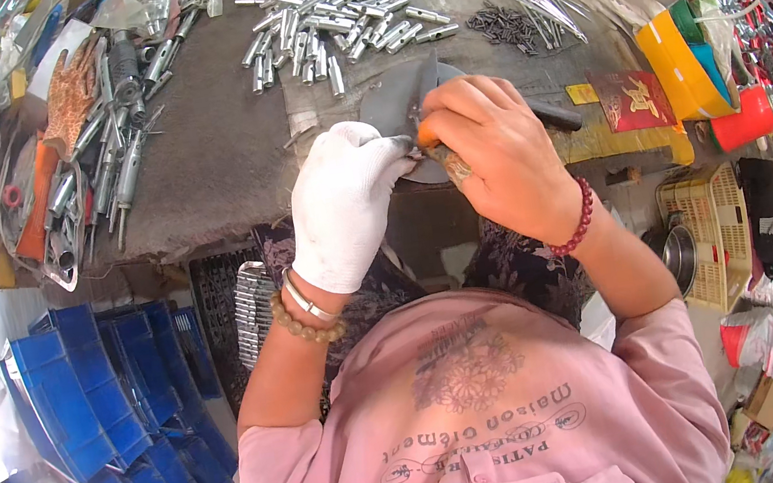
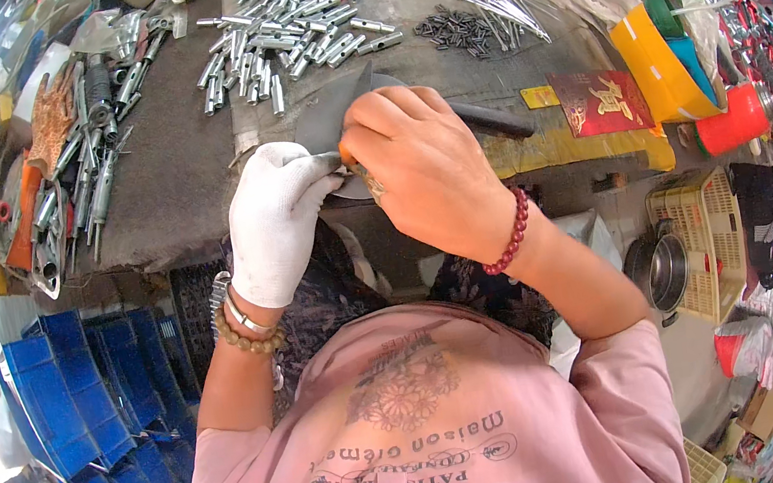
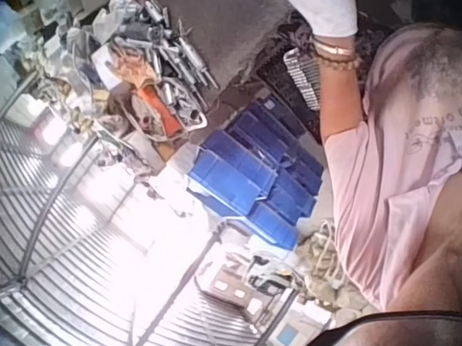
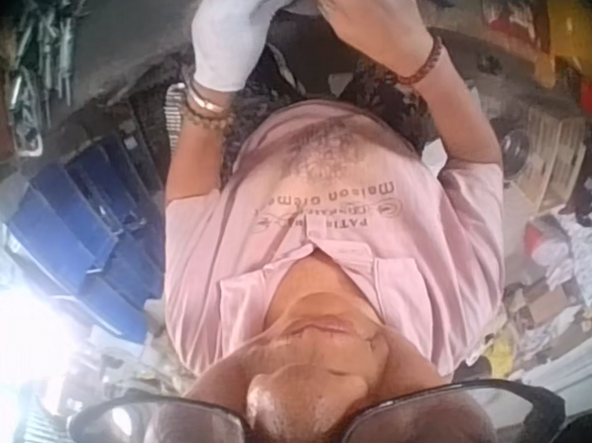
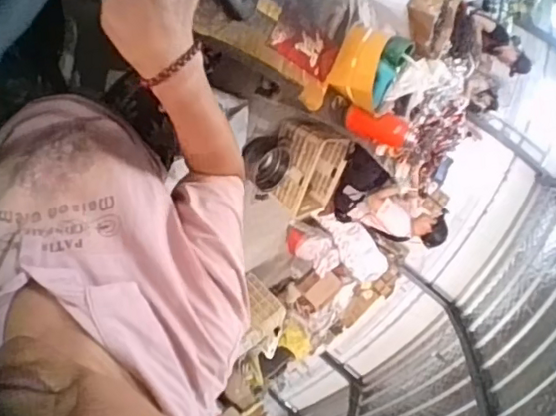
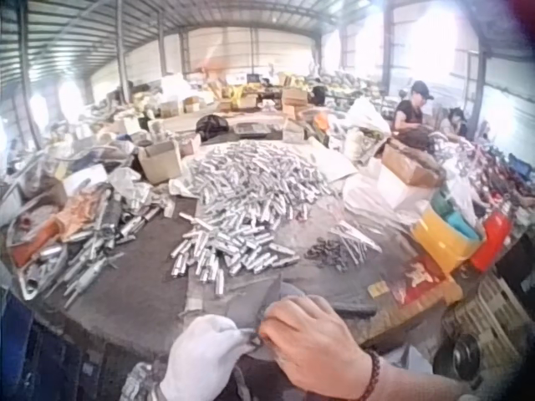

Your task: The person assembles metal hardware components by inserting small pins into metal brackets and tapping them into place with a hammer.

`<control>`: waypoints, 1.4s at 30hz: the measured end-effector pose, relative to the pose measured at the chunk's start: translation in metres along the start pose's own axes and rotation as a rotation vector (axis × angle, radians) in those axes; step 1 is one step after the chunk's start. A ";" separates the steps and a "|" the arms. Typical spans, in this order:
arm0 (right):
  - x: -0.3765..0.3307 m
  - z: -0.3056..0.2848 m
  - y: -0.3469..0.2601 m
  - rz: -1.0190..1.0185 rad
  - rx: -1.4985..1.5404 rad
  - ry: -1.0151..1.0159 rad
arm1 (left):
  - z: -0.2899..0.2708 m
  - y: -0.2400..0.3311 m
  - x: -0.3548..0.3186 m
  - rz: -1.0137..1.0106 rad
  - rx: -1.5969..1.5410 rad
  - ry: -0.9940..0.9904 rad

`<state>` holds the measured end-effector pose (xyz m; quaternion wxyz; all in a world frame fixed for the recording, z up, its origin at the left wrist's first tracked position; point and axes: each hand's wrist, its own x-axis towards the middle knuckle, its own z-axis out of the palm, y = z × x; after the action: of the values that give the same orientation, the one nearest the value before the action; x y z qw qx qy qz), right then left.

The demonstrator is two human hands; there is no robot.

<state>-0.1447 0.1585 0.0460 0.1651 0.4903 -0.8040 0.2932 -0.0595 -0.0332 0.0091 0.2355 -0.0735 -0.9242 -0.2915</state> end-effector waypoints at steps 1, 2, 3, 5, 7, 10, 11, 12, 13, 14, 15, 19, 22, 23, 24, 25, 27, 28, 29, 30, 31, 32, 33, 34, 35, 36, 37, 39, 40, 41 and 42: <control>0.003 -0.001 0.000 -0.022 -0.018 -0.055 | -0.001 0.001 0.000 -0.004 -0.002 0.011; 0.003 0.000 -0.001 -0.019 -0.017 -0.055 | -0.001 0.001 0.000 -0.008 -0.004 0.023; 0.003 0.002 -0.001 -0.034 -0.039 -0.068 | 0.000 0.001 0.001 -0.007 -0.005 0.023; 0.001 0.003 0.000 -0.049 -0.062 -0.081 | 0.001 0.000 0.002 0.043 -0.007 0.059; -0.003 0.000 0.003 -0.081 -0.098 -0.064 | 0.004 -0.001 0.002 0.038 -0.013 0.069; -0.010 -0.008 0.012 -0.041 -0.104 -0.014 | 0.002 0.000 0.001 0.006 -0.038 0.051; -0.011 -0.018 0.013 0.006 -0.125 -0.028 | 0.001 0.000 0.001 -0.022 -0.057 0.023; -0.011 -0.024 0.016 0.009 -0.128 -0.026 | 0.000 0.001 0.002 -0.019 -0.059 0.021; -0.011 -0.028 0.019 0.059 -0.167 -0.006 | -0.001 0.002 0.002 -0.022 -0.058 0.016; -0.012 -0.032 0.024 0.109 -0.207 0.014 | -0.003 0.002 0.002 -0.024 -0.057 0.010; -0.017 -0.034 0.033 0.139 -0.247 -0.055 | -0.003 0.003 0.003 -0.013 -0.064 0.005; -0.027 -0.039 0.036 0.216 -0.152 -0.088 | -0.006 0.006 0.004 -0.040 -0.068 -0.019; -0.032 -0.046 0.016 0.274 0.008 -0.037 | -0.005 0.004 0.005 -0.016 -0.057 -0.026; -0.035 -0.045 0.015 0.215 0.006 0.011 | -0.004 0.004 0.005 -0.031 -0.077 -0.015; -0.036 -0.046 0.010 0.218 0.005 0.012 | -0.004 0.004 0.006 -0.043 -0.097 -0.004; -0.036 -0.049 0.004 0.167 -0.019 0.080 | -0.005 0.003 0.005 -0.042 -0.098 -0.006; -0.040 -0.050 -0.004 0.096 -0.065 0.169 | -0.006 0.003 0.006 0.016 -0.097 -0.010; -0.045 -0.046 -0.004 0.100 -0.069 0.171 | -0.007 0.003 0.007 0.020 -0.100 -0.012; -0.050 -0.042 -0.003 0.139 -0.085 0.076 | -0.007 0.004 0.008 0.033 -0.093 -0.020; -0.052 -0.040 -0.002 0.176 -0.098 -0.020 | -0.008 0.005 0.009 0.043 -0.084 -0.026; -0.050 -0.043 0.000 0.167 -0.121 -0.024 | -0.007 0.006 0.009 0.046 -0.085 -0.027; -0.049 -0.043 -0.001 0.169 -0.123 -0.023 | -0.007 0.006 0.008 0.028 -0.083 -0.023; -0.048 -0.042 -0.002 0.137 -0.107 0.063 | -0.006 0.007 0.007 0.007 -0.079 -0.018; -0.047 -0.041 -0.002 0.105 -0.091 0.149 | -0.006 0.006 0.006 0.006 -0.078 -0.017; -0.047 -0.042 -0.005 0.104 -0.090 0.149 | -0.005 0.005 0.007 0.003 -0.080 -0.020; -0.047 -0.044 -0.010 0.122 -0.070 0.213 | -0.006 0.004 0.006 -0.001 -0.081 -0.023; -0.047 -0.045 -0.013 0.140 -0.050 0.276 | -0.006 0.004 0.006 -0.003 -0.078 -0.023; -0.054 -0.037 -0.009 0.107 -0.092 0.217 | -0.004 0.006 0.006 -0.007 -0.082 -0.020; -0.057 -0.034 -0.007 0.075 -0.137 0.158 | -0.005 0.006 0.007 -0.006 -0.082 -0.021; -0.056 -0.033 -0.006 0.076 -0.137 0.159 | -0.005 0.005 0.007 -0.003 -0.082 -0.023; -0.054 -0.032 -0.006 0.075 -0.125 0.111 | -0.006 0.005 0.008 0.000 -0.085 -0.025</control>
<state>-0.1146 0.2143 0.0432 0.2285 0.4315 -0.8281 0.2753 -0.0630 -0.0327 0.0200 0.2204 -0.0870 -0.9140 -0.3295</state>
